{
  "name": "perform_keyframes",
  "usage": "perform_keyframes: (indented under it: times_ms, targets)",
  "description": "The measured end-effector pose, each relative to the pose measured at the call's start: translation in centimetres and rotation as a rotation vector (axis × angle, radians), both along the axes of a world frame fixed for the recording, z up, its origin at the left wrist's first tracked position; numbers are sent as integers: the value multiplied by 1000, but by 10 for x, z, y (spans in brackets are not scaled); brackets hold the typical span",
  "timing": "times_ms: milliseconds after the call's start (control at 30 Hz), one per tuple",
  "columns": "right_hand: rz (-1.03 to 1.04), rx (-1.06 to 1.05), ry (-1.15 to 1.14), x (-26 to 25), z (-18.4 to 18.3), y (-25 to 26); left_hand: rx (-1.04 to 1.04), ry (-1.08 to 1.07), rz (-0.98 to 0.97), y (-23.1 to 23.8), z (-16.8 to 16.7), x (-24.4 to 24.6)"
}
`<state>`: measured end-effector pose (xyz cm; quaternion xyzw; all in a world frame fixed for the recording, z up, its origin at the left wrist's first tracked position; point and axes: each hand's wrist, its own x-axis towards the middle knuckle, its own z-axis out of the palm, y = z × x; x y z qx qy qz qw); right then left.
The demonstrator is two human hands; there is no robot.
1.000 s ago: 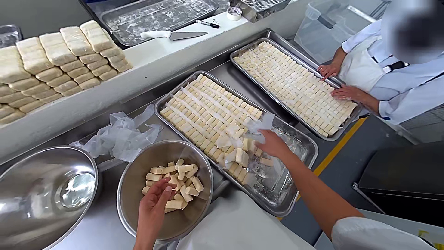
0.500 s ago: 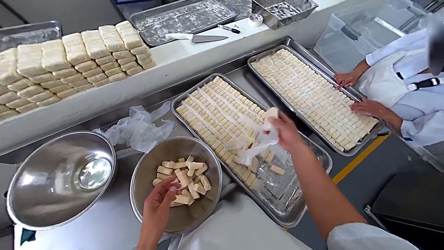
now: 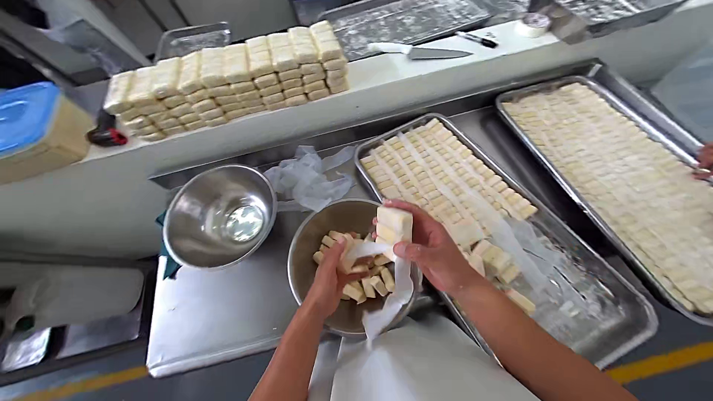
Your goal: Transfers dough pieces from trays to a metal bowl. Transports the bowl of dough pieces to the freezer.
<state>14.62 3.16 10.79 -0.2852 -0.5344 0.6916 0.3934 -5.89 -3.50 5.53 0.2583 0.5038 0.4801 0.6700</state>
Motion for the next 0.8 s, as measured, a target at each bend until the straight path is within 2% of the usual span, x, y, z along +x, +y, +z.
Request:
perform_keyframes:
  times_ms: [100, 200, 267, 367, 433, 533, 667, 733, 800]
  targets:
    - [21, -84, -48, -8, -30, -10, -109, -142, 1, -16, -13, -9]
    - [131, 58, -339, 3, -47, -16, -62, -88, 182, -31, -24, -16]
    - [235, 151, -557, 6, -56, -17, 1, 46, 229, -35, -30, -21]
    - [185, 228, -741, -7, -60, -24, 35, 288, 118, -34, -31, -14]
    - [173, 144, -761, -21, -59, -26, 63, 343, 60, -32, -25, 0]
    - [286, -38, -760, -32, -62, -24, 125, 338, 42, -33, -19, 20]
    - [185, -177, -575, -25, -72, -27, 101, 362, 56, -30, -18, 21]
    - [188, -210, -525, -25, -71, -30, 85, 396, 26, -31, -21, 13]
    - [205, -134, -548, -27, -71, -39, 107, 454, -12, -36, -19, 5]
